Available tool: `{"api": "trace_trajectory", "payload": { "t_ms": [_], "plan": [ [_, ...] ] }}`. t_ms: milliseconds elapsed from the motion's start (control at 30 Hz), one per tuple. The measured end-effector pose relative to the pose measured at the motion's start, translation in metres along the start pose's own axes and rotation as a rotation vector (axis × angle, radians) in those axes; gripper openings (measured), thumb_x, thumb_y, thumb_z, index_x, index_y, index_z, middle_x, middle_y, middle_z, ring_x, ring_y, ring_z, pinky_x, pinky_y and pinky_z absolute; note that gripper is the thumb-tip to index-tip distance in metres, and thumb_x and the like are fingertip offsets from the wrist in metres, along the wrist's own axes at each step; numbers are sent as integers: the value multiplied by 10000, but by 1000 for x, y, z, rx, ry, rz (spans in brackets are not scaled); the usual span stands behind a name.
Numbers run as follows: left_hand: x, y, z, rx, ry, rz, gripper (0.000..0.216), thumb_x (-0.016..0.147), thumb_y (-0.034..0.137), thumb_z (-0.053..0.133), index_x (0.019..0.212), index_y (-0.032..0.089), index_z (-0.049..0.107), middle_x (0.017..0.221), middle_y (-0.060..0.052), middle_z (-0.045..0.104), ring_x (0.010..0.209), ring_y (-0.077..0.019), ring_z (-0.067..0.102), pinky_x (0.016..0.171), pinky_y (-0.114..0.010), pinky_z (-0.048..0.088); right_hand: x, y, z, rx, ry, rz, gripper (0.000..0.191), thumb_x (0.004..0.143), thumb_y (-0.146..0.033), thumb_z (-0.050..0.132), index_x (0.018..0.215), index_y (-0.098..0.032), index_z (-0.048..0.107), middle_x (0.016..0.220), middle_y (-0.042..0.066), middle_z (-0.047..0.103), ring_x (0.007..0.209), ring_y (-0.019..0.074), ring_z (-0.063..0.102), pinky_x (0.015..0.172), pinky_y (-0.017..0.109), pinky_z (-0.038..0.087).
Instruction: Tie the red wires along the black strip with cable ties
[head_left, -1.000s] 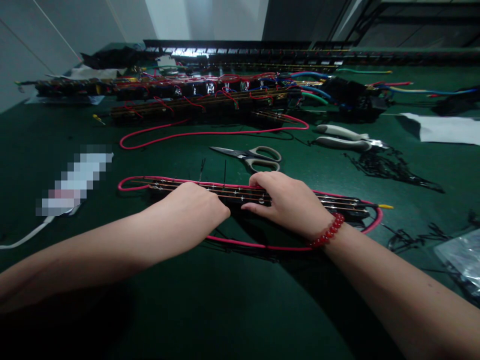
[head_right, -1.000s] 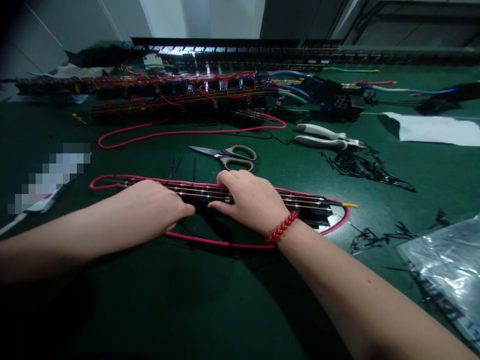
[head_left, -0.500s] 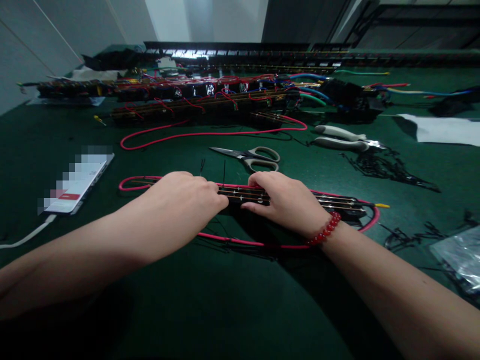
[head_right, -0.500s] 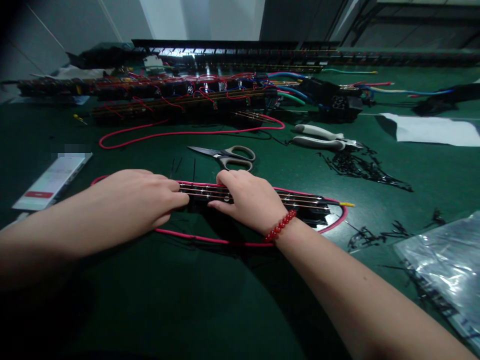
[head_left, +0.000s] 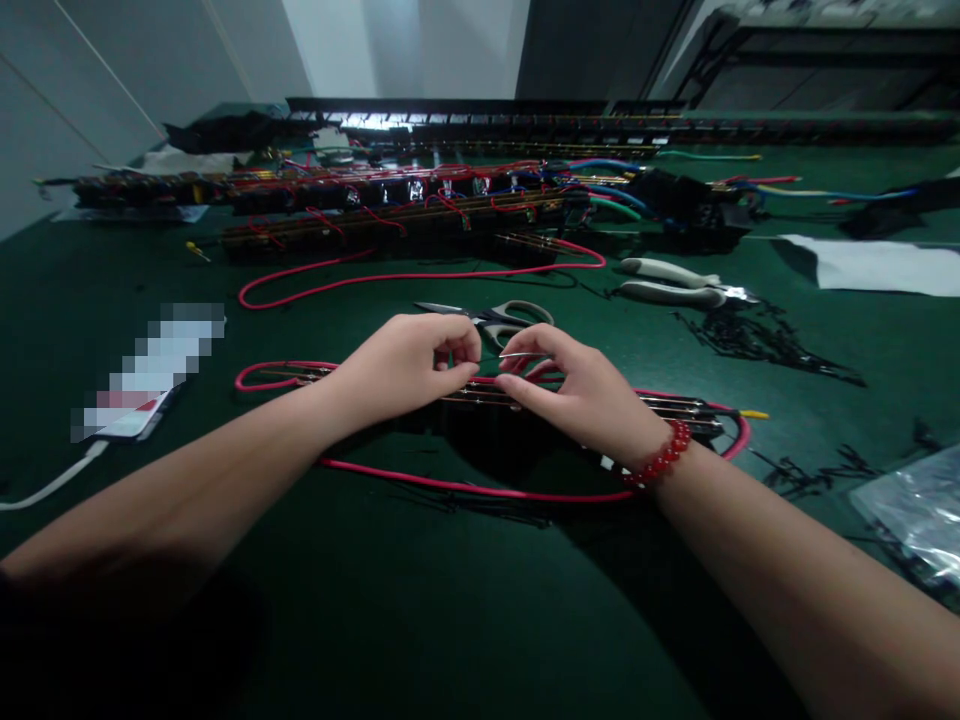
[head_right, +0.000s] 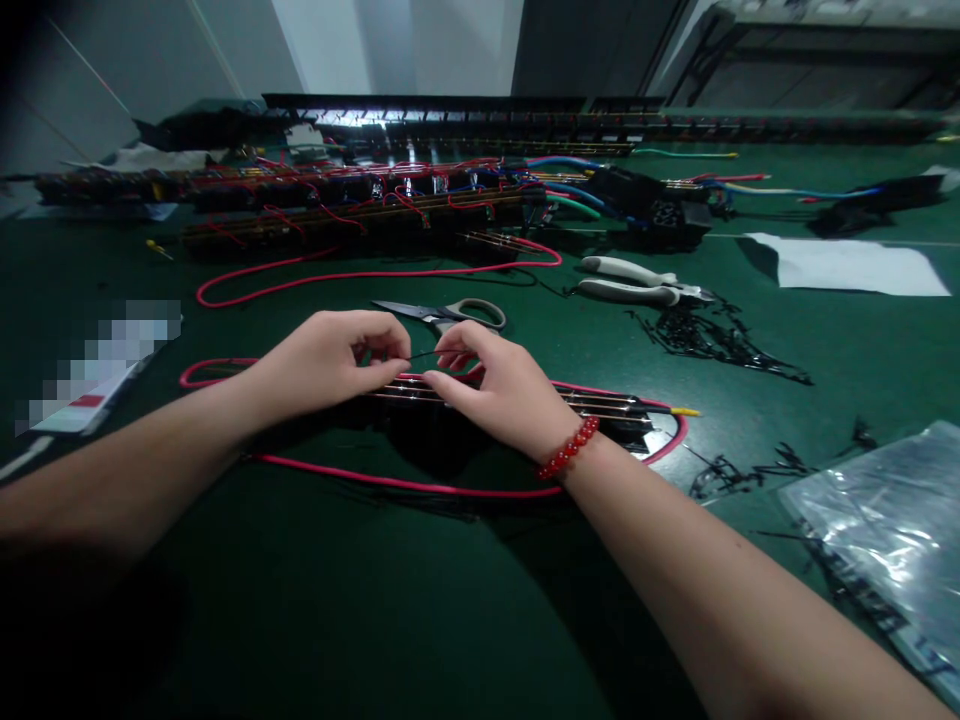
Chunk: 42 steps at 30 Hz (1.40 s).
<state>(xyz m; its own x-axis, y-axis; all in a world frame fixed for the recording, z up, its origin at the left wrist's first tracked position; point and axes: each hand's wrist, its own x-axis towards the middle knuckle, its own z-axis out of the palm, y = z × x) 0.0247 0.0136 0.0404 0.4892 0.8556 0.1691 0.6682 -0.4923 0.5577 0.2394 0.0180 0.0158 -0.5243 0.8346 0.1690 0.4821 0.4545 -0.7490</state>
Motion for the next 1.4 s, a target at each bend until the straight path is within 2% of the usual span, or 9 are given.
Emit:
{"api": "trace_trajectory", "payload": {
  "t_ms": [167,367,500,767,1133,1267,1400],
  "plan": [
    [3,-10,15,-184,1,-176,94,790,255,628,789,166,657,707,22,614,642,-101,515,619,-237,397,3,1,-3,257,100,76,165,817,-306,684,925,-204,614,915,25,667,813,165,648,691,301,532],
    [7,-16,18,-334,-5,-242,103,773,254,631,777,154,654,680,27,581,614,-92,477,602,-240,381,4,0,-6,454,132,142,152,787,-290,709,864,-193,621,849,25,686,802,166,669,729,318,532],
    [8,-17,16,-395,-25,-280,111,763,257,628,776,150,652,679,25,578,621,-95,486,591,-239,374,4,0,-7,490,142,142,155,783,-296,716,862,-191,632,855,28,698,797,160,672,737,320,538],
    [7,-18,18,-333,-88,-271,154,779,298,611,807,162,678,721,11,614,666,-114,526,619,-249,388,4,-1,-8,442,187,162,152,782,-305,718,867,-195,656,866,34,707,804,170,671,707,312,530],
    [7,-18,18,-287,-127,-232,156,803,295,586,828,180,689,788,12,653,695,-121,540,655,-256,393,4,1,-10,431,209,164,125,769,-295,727,795,-190,663,785,7,673,695,126,615,648,269,509],
    [7,-17,17,-280,-133,-218,155,815,292,578,838,187,690,806,9,660,726,-131,558,681,-265,405,3,1,-9,519,200,198,153,761,-300,730,780,-188,628,846,35,716,742,140,663,660,273,535],
    [7,-16,17,-257,-134,-206,169,837,304,566,864,192,689,831,7,670,740,-135,571,697,-272,413,4,2,-8,640,191,231,219,754,-281,728,734,-196,527,834,50,744,691,130,689,606,249,542]
  ]
}}
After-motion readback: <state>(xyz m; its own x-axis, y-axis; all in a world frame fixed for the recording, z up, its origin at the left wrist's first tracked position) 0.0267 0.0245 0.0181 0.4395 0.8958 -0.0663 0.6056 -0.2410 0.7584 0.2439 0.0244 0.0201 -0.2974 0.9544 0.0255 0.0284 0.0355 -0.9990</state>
